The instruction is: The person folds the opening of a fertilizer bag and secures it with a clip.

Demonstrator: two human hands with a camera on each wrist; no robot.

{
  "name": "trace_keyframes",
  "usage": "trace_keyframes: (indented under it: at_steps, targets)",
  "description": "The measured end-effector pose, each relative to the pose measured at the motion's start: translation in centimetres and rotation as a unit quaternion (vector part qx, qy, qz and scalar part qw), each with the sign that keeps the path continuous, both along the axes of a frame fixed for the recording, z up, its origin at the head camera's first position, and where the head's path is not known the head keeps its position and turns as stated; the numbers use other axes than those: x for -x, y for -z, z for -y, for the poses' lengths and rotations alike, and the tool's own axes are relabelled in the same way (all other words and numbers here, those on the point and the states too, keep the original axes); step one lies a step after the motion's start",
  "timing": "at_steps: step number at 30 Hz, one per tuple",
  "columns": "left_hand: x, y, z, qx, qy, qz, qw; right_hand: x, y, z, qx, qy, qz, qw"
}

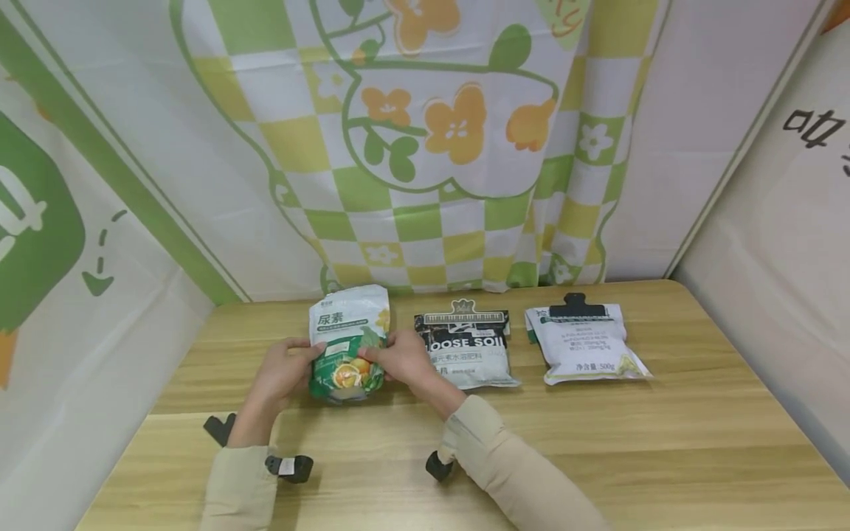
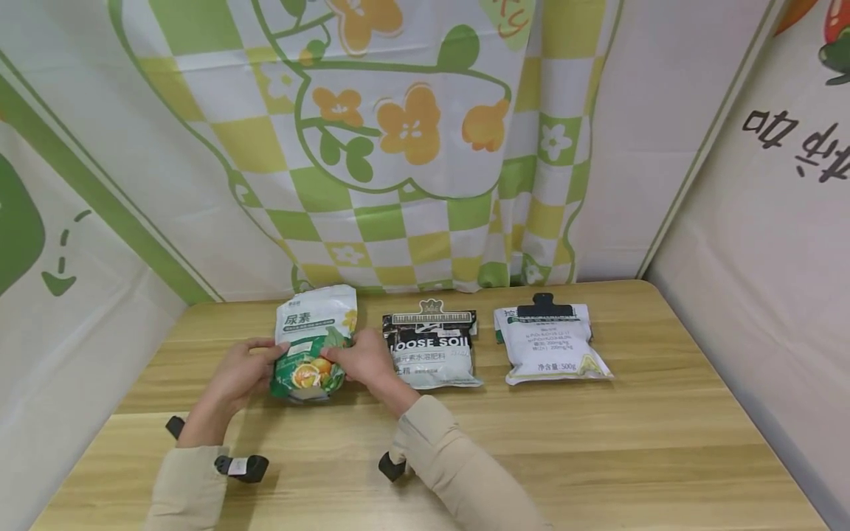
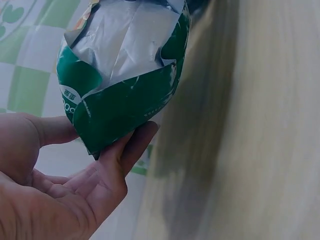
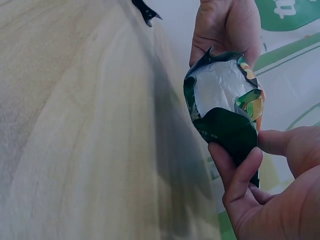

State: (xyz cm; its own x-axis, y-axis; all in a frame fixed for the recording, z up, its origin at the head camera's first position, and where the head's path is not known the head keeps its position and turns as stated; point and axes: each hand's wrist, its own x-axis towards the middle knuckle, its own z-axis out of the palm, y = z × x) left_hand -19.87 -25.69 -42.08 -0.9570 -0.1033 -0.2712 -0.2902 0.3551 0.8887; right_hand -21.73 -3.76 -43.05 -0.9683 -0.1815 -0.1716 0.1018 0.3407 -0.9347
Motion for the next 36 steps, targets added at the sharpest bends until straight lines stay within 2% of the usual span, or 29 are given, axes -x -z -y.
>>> trace_keyframes:
  at_steps: [4,13,21,25,30,36]
  targets:
    - [-0.3,-0.9,-0.6,0.005,0.001,-0.009,0.9999,-0.4,-0.9,-0.9,0.001,-0.001,-0.013,1.0]
    - [-1.2,-2.8,-2.3,-0.028,0.009,-0.031,0.9991,-1.5,-2.2,-3.2,0.009,0.0,-0.02,1.0]
    - [-2.4,-3.9,-3.7,-0.066,0.037,-0.053,0.9958,-3.0,-3.2,-5.7,-0.006,-0.013,-0.053,0.999]
    - [-3.0,-4.1,-4.5,-0.082,0.049,-0.056,0.9939,-3.9,-3.1,-7.0,-0.001,-0.013,-0.062,0.998]
    - [-3.9,-4.1,-5.6,-0.113,0.068,-0.042,0.9904,-4.9,-2.9,-8.4,-0.021,0.002,-0.082,0.996]
    - [-5.3,-3.5,-7.1,-0.144,0.087,-0.031,0.9852,-6.0,-2.4,-10.5,-0.038,-0.003,-0.11,0.993]
